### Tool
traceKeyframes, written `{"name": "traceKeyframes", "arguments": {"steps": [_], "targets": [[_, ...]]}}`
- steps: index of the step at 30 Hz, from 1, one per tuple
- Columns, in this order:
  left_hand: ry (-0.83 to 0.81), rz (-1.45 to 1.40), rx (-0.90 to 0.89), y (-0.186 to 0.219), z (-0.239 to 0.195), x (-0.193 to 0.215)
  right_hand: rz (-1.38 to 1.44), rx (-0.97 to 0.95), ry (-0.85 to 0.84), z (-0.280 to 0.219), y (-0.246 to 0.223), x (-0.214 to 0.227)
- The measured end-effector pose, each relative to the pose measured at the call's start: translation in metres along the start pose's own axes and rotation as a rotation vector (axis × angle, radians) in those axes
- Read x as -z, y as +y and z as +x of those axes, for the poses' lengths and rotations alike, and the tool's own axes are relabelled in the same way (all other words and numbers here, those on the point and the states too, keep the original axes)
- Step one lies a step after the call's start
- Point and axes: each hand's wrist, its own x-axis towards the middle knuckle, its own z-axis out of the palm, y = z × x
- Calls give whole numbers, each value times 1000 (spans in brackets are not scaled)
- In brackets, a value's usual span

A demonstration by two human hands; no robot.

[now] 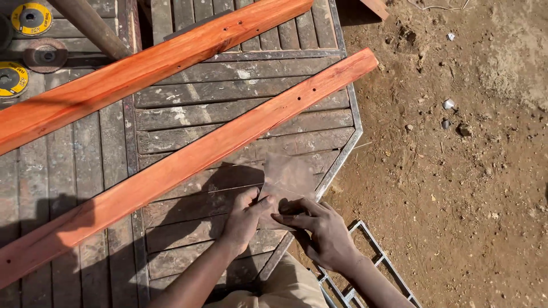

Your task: Sanding a wooden plank manually with sandpaper on a workbench

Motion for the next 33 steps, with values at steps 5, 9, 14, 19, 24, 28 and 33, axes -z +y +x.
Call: {"name": "traceKeyframes", "arguments": {"steps": [5, 9, 14, 19, 24, 28, 33], "targets": [[-344, 41, -461, 9, -48, 39, 543, -377, 274, -44, -29, 7], [-485, 43, -725, 27, -85, 59, 268, -555, 366, -42, -80, 19], [-584, 88, -714, 46, -143, 75, 385, -442, 245, -48, -103, 2], [-86, 496, -1242, 37, -174, 101, 540, -455, 261, -44, -124, -10], [-210, 439, -1116, 36, -186, 101, 961, -423, 298, -45, -102, -18], [-546, -140, -647, 18, -155, 78, 1372, -612, 471, -40, -152, -12], [-277, -27, -706, 2, -141, 69, 1417, -719, 444, -43, -196, -17]]}}
